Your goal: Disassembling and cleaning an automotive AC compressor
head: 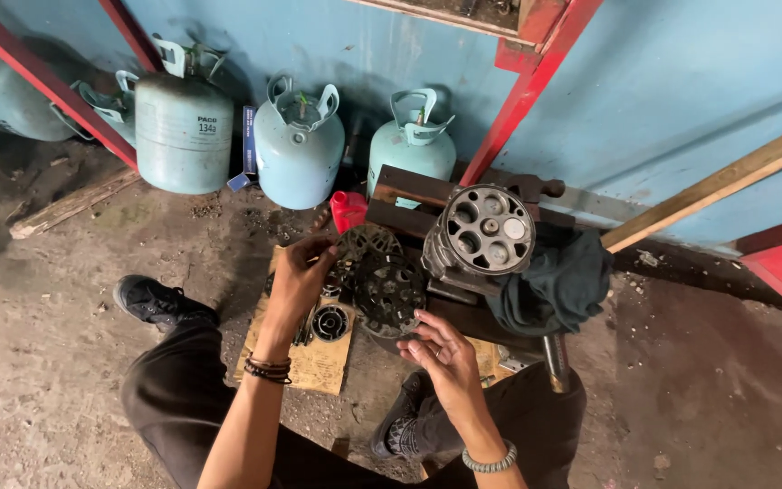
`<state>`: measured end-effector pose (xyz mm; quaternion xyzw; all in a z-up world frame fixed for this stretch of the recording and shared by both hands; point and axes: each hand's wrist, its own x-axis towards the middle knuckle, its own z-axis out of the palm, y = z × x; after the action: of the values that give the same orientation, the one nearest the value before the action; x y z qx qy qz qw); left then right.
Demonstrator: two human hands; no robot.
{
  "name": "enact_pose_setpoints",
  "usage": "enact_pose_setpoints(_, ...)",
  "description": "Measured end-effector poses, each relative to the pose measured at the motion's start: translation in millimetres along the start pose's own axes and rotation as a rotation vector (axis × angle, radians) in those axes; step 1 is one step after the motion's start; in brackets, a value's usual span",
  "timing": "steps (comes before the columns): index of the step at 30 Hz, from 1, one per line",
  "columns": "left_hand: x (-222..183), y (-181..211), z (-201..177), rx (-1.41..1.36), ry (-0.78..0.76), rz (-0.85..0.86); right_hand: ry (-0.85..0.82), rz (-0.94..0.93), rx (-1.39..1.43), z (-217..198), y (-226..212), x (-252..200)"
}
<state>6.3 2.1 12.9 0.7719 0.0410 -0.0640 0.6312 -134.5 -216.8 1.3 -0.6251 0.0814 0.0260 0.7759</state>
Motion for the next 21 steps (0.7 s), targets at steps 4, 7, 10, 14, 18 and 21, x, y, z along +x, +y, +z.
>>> enact_pose_setpoints(4,0,6,-1,-0.028,-0.022,-0.005,0.044,0.041,0.012,0,2,0)
enact_pose_setpoints(7,8,-8,-1,-0.011,-0.067,-0.021,0.053,0.058,0.03,-1,1,-1)
enact_pose_setpoints(10,12,-20,-3,-0.121,-0.07,-0.017,0.074,0.077,0.049,0,0,-1)
enact_pose_setpoints(14,10,-7,-11,-0.21,0.04,0.036,0.126,0.112,0.113,2,2,-3)
enact_pose_setpoints(18,4,10,-19,-0.207,0.124,0.087,0.144,0.166,0.136,5,-5,-4)
enact_pose_setpoints(21,-6,19,-21,-0.208,0.239,0.224,0.143,0.179,0.122,4,-6,-6)
